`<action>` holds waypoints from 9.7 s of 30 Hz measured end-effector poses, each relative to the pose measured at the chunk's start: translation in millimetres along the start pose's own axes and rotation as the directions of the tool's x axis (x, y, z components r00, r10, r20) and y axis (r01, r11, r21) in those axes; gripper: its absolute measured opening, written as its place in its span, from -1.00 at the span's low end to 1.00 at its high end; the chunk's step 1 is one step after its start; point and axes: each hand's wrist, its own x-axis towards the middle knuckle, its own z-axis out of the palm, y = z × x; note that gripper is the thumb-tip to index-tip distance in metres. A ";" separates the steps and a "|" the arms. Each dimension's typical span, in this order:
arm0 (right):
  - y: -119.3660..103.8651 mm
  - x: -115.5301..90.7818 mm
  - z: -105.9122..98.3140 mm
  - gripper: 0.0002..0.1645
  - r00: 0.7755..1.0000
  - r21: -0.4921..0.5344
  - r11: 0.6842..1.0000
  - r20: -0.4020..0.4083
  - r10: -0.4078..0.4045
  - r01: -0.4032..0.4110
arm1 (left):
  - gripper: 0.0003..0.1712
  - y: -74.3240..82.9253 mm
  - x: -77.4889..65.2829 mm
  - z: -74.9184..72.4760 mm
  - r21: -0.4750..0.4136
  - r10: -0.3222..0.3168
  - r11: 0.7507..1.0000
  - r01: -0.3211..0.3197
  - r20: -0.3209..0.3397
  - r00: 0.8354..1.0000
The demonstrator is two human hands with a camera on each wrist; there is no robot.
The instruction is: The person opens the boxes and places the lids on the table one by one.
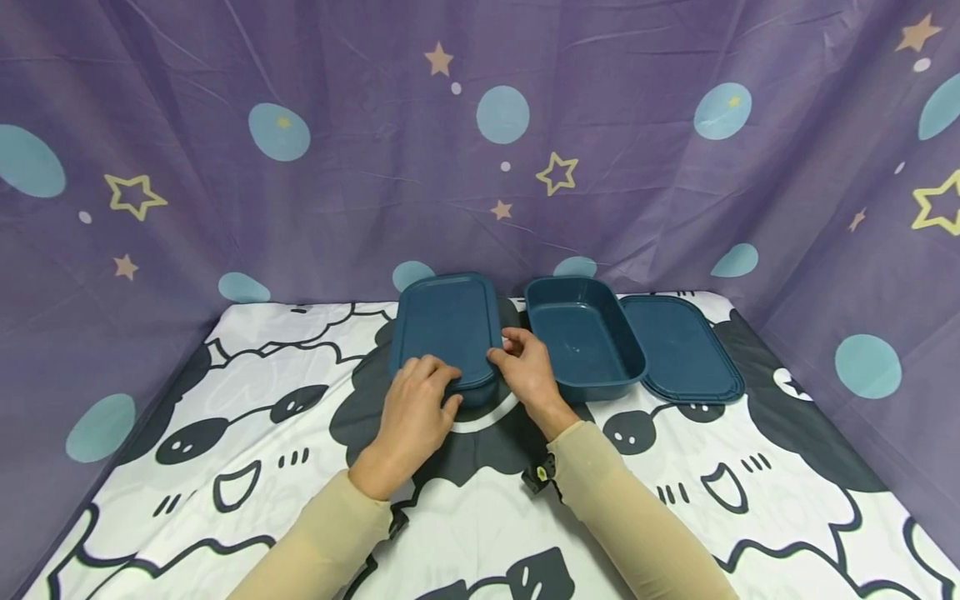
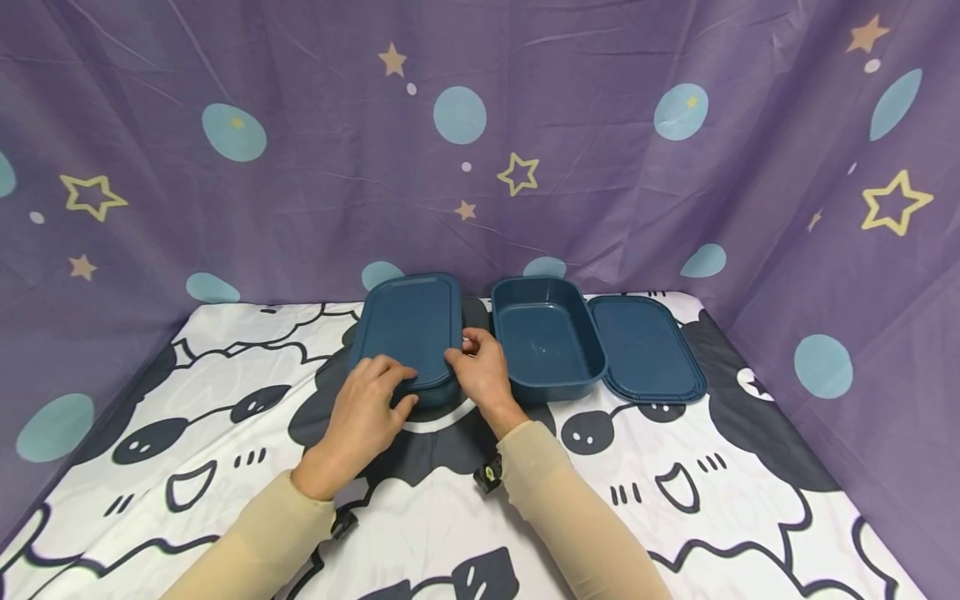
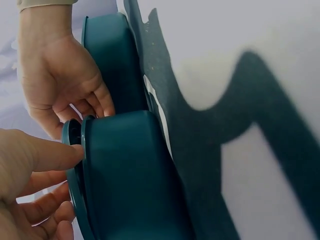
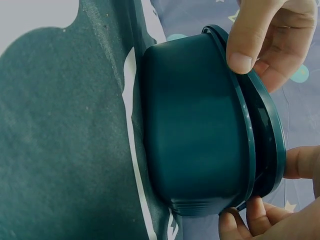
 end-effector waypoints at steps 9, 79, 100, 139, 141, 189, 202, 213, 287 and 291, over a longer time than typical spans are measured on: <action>0.5 0.8 0.0 -0.48 1.000 0.008 1.000 -0.007 0.000 0.000 | -0.66 -2.3 1.3 3.1 0.031 -0.002 1.000 0.002 0.003 1.000; 6.3 0.6 0.3 -0.53 0.998 -0.009 0.999 0.051 0.043 -0.042 | -0.74 -2.8 2.4 1.9 0.045 0.007 0.999 -0.003 -0.081 0.997; 9.5 1.8 2.1 -0.54 0.995 -0.011 0.998 0.069 0.066 -0.066 | -0.73 -2.6 3.0 0.1 0.037 0.013 0.999 -0.009 -0.095 0.995; 9.8 4.0 4.7 -0.43 0.999 -0.020 0.999 0.037 0.039 -0.038 | -0.74 -3.5 5.0 -5.0 0.037 -0.003 0.999 0.008 -0.113 0.994; 10.2 3.9 4.5 -0.42 0.998 -0.020 0.999 0.043 0.041 -0.040 | -0.74 -3.6 5.3 -5.6 0.033 -0.008 0.999 0.011 -0.111 0.994; 13.7 3.0 4.9 -0.48 0.995 0.038 0.997 0.078 0.061 -0.064 | -0.66 -7.4 7.1 -13.1 -0.073 -0.053 0.996 0.042 -0.152 0.987; 13.5 3.4 5.3 -0.49 0.993 0.075 0.994 0.098 0.067 -0.075 | -0.67 -7.1 7.8 -15.5 -0.107 -0.063 0.993 0.046 -0.164 0.984; 12.4 2.9 5.0 -0.47 0.992 0.105 0.991 0.110 0.070 -0.081 | -0.66 -7.7 8.1 -16.5 -0.111 -0.057 0.993 0.036 -0.192 0.980; 9.6 2.0 3.2 -0.48 0.989 0.081 0.992 0.122 0.089 -0.099 | -0.61 -11.2 10.5 -27.5 -0.120 -0.049 0.993 0.020 -0.247 0.968; 9.0 2.3 3.8 -0.48 0.989 0.089 0.991 0.120 0.089 -0.100 | -0.62 -12.3 11.8 -29.0 -0.120 -0.039 0.993 0.009 -0.253 0.967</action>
